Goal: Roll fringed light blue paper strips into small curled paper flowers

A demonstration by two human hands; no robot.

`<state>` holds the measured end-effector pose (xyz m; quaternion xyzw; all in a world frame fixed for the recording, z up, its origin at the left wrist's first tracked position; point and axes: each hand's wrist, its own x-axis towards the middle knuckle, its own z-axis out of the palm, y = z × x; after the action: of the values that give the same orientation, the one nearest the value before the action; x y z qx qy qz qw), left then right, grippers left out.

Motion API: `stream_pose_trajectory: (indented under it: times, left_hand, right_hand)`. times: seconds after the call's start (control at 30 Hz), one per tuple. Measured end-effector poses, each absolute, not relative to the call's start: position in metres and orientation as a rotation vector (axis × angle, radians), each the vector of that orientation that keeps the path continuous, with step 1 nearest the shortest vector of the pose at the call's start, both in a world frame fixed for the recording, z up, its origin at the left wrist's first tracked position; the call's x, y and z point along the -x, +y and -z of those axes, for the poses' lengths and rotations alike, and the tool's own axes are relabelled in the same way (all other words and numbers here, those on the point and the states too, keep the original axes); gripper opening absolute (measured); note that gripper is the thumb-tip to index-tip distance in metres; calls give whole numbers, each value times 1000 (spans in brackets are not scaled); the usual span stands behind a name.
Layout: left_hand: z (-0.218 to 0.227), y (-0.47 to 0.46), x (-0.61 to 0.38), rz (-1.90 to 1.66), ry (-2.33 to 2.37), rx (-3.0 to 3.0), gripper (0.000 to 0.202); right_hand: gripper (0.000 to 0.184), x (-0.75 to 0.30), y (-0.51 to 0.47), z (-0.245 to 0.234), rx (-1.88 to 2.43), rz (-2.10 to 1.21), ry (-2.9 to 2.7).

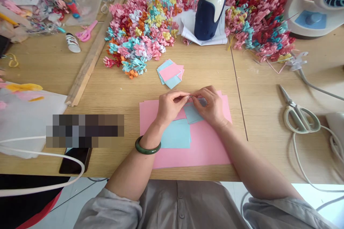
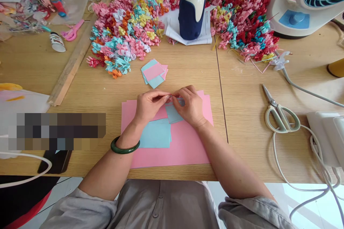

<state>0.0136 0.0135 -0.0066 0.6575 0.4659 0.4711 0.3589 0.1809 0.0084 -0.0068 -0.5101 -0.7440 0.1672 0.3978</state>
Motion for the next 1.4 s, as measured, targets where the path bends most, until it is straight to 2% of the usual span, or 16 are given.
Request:
stream_pose_trajectory:
  times: [0.63, 0.87, 1.4]
  left_hand:
    - [10, 14, -12, -1193, 1245, -1746, 5]
    - [5, 13, -15, -1185, 1177, -1555, 22]
    - [6, 13, -15, -1213, 1220, -1682, 11]
  right_hand:
    - [10, -182, 9, 8, 1235, -422, -1923]
    - [10, -182, 9, 7, 1305, -339, -1839]
    - [11, -183, 9, 7, 1292, -361, -1847]
